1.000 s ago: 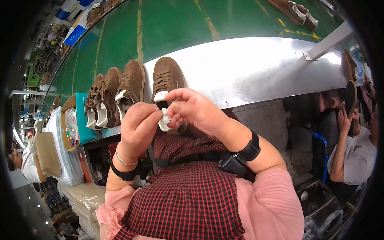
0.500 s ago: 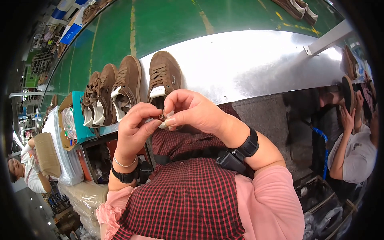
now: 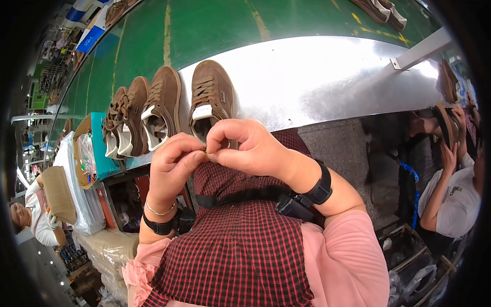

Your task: The recorder is lacing a pair of brown shoes on a production line.

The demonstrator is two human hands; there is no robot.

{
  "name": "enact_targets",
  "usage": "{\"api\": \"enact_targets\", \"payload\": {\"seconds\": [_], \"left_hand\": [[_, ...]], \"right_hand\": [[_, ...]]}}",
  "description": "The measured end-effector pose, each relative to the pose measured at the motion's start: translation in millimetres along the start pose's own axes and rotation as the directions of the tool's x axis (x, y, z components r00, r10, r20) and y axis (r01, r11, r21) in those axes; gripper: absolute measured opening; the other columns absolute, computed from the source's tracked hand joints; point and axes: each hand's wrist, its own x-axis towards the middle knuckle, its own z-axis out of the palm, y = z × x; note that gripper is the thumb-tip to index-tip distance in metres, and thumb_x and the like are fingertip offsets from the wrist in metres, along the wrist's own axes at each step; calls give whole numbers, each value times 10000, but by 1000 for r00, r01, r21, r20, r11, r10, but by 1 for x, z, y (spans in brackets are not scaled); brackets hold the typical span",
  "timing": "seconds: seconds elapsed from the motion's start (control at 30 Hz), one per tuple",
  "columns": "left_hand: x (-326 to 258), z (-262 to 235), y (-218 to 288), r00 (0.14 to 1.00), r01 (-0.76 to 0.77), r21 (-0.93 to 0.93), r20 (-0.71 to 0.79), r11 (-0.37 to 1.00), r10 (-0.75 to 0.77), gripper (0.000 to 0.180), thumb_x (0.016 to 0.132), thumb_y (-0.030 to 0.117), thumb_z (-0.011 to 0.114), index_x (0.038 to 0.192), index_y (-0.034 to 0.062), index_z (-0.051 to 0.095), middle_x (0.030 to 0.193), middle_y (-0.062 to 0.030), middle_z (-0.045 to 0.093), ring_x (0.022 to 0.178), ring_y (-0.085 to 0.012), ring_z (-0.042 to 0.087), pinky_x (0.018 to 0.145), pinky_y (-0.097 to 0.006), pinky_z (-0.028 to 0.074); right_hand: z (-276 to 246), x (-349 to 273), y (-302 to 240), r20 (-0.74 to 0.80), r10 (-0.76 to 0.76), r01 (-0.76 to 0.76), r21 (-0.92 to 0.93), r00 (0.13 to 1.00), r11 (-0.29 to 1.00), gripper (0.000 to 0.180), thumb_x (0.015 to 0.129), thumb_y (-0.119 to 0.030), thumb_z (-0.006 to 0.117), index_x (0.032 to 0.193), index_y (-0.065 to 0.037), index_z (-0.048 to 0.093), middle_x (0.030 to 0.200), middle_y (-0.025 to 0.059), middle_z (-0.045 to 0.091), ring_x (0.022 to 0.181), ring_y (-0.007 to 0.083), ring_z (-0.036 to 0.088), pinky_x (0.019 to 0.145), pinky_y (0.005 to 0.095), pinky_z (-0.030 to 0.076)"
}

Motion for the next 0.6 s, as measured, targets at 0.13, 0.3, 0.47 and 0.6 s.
{"api": "enact_targets", "payload": {"seconds": [0.13, 0.3, 0.47, 0.6], "left_hand": [[0, -1, -2, 999, -38, -32, -5, 999, 38, 86, 783, 34, 686, 841, 0, 633, 783, -74, 611, 694, -179, 574, 617, -273, 458], [-4, -2, 1, 992, 128, -117, 38, 985, -124, 88, 778, 20, 677, 841, 0, 619, 789, -76, 606, 705, -183, 571, 632, -280, 457], [-1, -5, 0, 993, -80, -35, 86, 996, 82, 114, 749, -11, 673, 847, -1, 615, 811, -82, 609, 728, -197, 583, 650, -280, 461], [-3, -2, 0, 968, -244, 73, 78, 967, 238, 167, 705, -45, 680, 853, 4, 618, 825, -92, 614, 744, -224, 599, 650, -294, 475]], "right_hand": [[1, -1, -1, 30, 40, -40, -3, 999, 999, 93, 800, -3, 623, 888, -32, 606, 844, 19, 616, 808, 103, 586, 742, 250, 479], [0, -1, -6, 70, 39, -34, -69, 997, 997, 97, 803, -8, 621, 898, -28, 612, 852, 24, 620, 806, 106, 584, 746, 248, 478], [5, -4, -5, 87, 211, -227, 260, 974, 938, 115, 833, -18, 611, 946, -31, 591, 847, 20, 605, 797, 106, 587, 723, 247, 491], [4, -4, 3, 192, 310, -362, 593, 931, 720, 115, 849, -24, 598, 957, -36, 562, 852, 22, 594, 768, 107, 591, 677, 249, 506]]}}
